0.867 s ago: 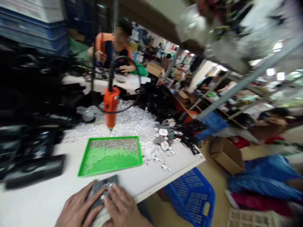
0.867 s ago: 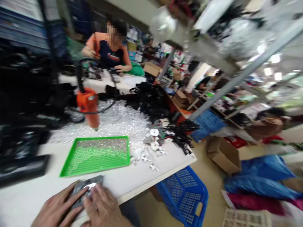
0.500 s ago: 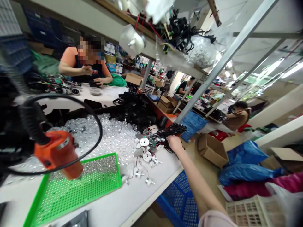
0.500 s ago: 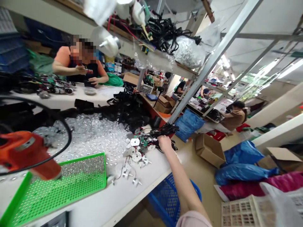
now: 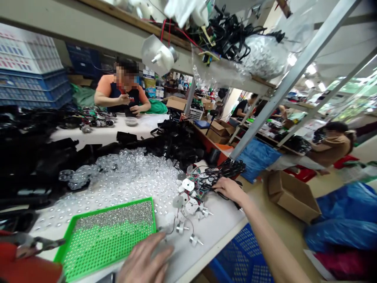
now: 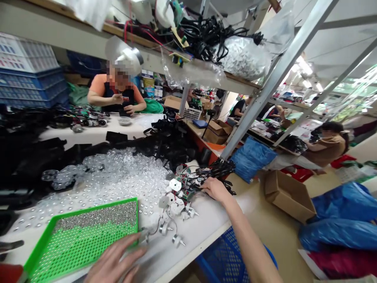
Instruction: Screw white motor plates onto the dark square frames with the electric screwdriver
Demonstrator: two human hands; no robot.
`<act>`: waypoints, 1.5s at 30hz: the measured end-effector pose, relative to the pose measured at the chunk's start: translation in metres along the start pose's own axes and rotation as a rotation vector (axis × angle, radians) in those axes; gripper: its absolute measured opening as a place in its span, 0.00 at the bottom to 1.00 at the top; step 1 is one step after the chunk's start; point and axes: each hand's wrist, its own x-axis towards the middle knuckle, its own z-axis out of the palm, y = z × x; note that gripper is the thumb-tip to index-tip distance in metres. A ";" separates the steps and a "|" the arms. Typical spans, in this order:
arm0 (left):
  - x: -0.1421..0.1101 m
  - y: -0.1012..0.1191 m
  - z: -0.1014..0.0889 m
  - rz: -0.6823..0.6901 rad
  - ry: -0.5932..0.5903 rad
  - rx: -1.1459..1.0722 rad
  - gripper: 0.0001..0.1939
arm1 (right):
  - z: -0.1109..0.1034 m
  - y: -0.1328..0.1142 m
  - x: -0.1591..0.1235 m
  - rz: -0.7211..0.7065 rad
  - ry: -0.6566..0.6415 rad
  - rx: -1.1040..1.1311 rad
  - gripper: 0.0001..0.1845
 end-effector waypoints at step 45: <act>0.168 -0.003 0.113 -0.491 -0.502 -1.178 0.26 | 0.010 -0.034 -0.070 0.135 0.136 0.144 0.18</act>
